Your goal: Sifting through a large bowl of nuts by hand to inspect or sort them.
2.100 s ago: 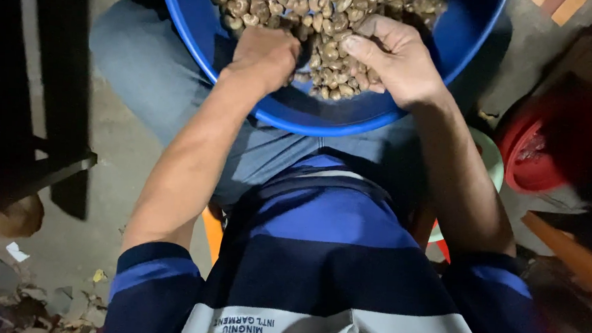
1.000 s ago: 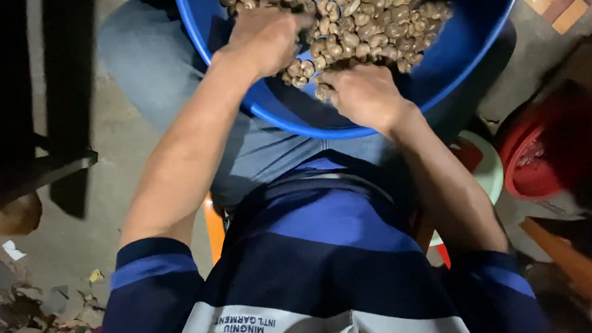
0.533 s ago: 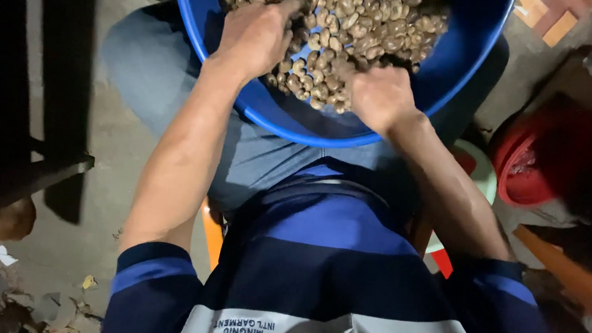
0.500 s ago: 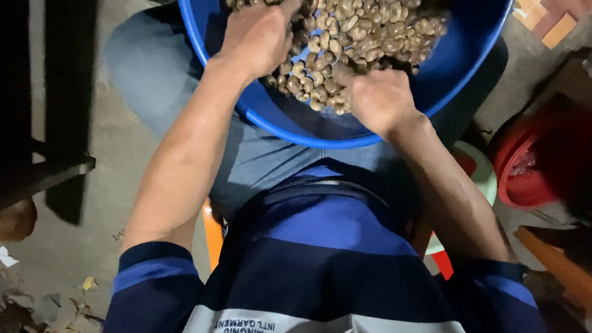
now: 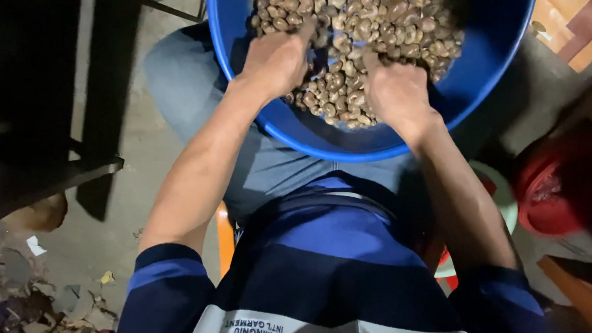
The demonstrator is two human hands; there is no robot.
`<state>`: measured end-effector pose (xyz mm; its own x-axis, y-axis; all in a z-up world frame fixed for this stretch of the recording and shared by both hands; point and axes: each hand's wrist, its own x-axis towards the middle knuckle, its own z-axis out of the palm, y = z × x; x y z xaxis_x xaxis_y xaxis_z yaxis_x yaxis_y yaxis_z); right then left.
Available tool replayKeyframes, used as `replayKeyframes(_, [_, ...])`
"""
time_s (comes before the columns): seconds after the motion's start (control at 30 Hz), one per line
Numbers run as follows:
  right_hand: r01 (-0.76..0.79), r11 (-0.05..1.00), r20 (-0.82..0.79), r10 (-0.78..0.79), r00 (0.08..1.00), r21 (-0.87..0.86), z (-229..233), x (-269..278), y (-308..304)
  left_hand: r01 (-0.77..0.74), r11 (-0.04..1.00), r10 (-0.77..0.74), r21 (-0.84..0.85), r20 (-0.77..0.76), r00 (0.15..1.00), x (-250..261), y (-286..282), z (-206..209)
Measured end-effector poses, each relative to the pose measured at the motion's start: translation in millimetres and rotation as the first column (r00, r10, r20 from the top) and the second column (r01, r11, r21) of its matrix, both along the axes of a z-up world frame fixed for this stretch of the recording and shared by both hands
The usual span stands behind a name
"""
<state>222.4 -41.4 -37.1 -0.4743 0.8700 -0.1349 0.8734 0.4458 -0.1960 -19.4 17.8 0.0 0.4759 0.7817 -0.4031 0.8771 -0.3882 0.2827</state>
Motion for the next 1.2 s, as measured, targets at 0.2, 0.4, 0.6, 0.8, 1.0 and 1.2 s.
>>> replayKeyframes(0.2, [0.031,0.989,-0.143,-0.052,0.988,-0.146,14.1,-16.5,11.8,-0.021,1.0,0.019,-0.006,-0.265,0.964,11.5,9.1,-20.9])
replayKeyframes(0.4, [0.158,0.982,-0.114,-0.169,0.979,-0.102,-5.9,-44.9,47.5,0.061,0.994,-0.075,-0.09,-0.162,0.984,10.2,-15.2,-30.8])
replayKeyframes(0.6, [0.007,0.993,-0.119,0.007,0.993,0.115,-20.1,-49.0,44.7,-0.083,0.996,0.083,0.027,-0.022,0.996,-1.8,-4.3,-16.1])
replayKeyframes(0.8, [0.044,0.999,-0.239,-0.039,0.97,0.015,-0.2,-38.0,32.0,-0.071,0.975,0.119,0.209,-0.227,0.967,-11.7,-1.3,-50.0])
replayKeyframes(1.0, [0.304,0.952,-0.111,-0.298,0.948,0.039,-30.9,-10.0,25.9,-0.055,0.958,0.095,0.281,-0.133,0.986,0.4,17.1,-55.9])
replayKeyframes(1.2, [0.155,0.966,-0.084,-0.14,0.987,0.21,-24.6,-10.7,20.1,0.14,0.957,-0.077,0.254,-0.244,0.967,22.0,63.3,-49.8])
